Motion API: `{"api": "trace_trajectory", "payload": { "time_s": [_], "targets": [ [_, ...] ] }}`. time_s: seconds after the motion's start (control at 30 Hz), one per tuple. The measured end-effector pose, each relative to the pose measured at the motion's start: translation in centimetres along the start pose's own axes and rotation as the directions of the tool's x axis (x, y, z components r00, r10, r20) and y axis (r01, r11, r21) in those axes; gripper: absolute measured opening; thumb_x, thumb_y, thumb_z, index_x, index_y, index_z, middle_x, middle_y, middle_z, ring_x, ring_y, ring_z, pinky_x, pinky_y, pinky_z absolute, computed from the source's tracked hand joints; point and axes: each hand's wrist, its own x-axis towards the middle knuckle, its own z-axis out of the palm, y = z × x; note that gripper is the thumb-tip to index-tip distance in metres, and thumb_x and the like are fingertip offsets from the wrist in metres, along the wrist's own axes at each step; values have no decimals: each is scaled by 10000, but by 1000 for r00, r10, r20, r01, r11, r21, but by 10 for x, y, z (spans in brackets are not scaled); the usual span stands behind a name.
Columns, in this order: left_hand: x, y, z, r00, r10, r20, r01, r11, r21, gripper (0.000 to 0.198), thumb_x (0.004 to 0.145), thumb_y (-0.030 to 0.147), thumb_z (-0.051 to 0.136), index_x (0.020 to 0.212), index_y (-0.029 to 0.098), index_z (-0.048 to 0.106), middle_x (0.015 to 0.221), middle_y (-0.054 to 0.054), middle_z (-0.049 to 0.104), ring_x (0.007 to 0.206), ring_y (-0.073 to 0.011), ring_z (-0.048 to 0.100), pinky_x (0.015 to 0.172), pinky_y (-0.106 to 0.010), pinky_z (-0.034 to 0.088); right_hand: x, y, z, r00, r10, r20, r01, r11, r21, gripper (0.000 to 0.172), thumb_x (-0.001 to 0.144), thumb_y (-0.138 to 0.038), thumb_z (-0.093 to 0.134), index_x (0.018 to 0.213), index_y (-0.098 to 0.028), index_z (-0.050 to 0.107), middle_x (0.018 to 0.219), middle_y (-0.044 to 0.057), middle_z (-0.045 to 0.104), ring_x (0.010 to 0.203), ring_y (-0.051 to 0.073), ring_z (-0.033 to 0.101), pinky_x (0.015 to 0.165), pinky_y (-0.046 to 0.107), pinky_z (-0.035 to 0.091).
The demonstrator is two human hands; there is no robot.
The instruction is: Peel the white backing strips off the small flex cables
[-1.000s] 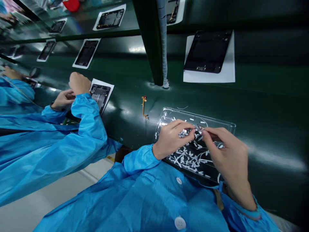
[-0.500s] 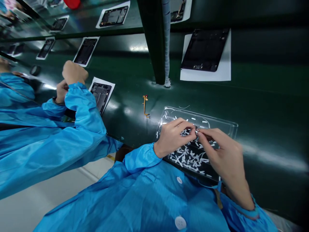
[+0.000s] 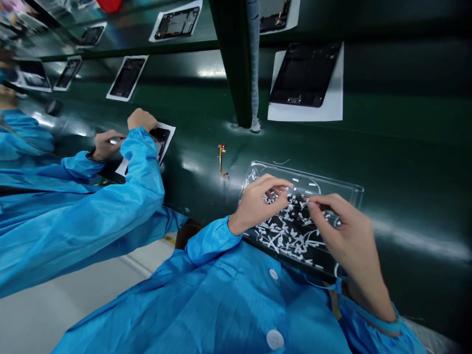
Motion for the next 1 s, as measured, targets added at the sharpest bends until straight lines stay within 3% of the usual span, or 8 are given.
{"api": "trace_trajectory", "payload": {
  "time_s": [0.1, 0.2, 0.33, 0.47, 0.63, 1.0],
  "targets": [
    [1, 4, 0, 996, 9, 84, 0, 993, -114, 136, 931, 224, 674, 1044, 176, 732, 971, -41, 712, 792, -88, 676, 666, -194, 571, 1, -3, 2, 999, 3, 37, -5, 998, 55, 135, 987, -374, 608, 1000, -278, 702, 958, 8, 709, 885, 185, 665, 753, 316, 497],
    [1, 4, 2, 999, 46, 24, -44, 996, -76, 98, 952, 232, 663, 965, 169, 736, 937, -36, 718, 769, -85, 661, 642, -194, 571, 2, -2, 2, 998, 48, 41, -52, 993, 104, 132, 964, -395, 650, 1010, -298, 726, 974, 3, 729, 901, 191, 672, 754, 315, 511],
    [-1, 4, 3, 974, 193, -122, -179, 977, 113, 118, 976, 216, 633, 1040, 185, 727, 983, -34, 717, 809, -84, 686, 689, -206, 600, 0, 6, 2, 991, 133, 2, -131, 978, 164, 137, 927, -422, 704, 960, -297, 749, 946, 1, 738, 854, 186, 670, 736, 314, 519],
    [-2, 8, 5, 924, 378, -56, -339, 880, 332, 81, 944, 222, 682, 990, 174, 728, 951, -27, 736, 828, -98, 717, 720, -217, 607, -1, 9, 3, 984, 178, -10, -170, 956, 240, 167, 910, -431, 725, 1002, -296, 760, 940, 2, 742, 803, 175, 673, 734, 319, 541],
    [-5, 7, 9, 941, 337, -16, -301, 859, 414, 126, 973, 274, 658, 1011, 183, 736, 967, -26, 756, 849, -100, 729, 719, -219, 601, 1, 6, 3, 992, 120, 37, -125, 967, 220, 173, 928, -414, 707, 1049, -304, 764, 992, 17, 750, 862, 194, 680, 722, 332, 536],
    [-4, -2, 6, 963, 261, 65, -267, 894, 359, 152, 992, 287, 637, 1034, 188, 744, 1001, -31, 751, 866, -91, 722, 743, -218, 606, 3, 5, 1, 995, 72, 68, -81, 986, 147, 167, 963, -397, 659, 1047, -291, 757, 1000, 19, 736, 906, 197, 676, 727, 319, 521]
  ]
}}
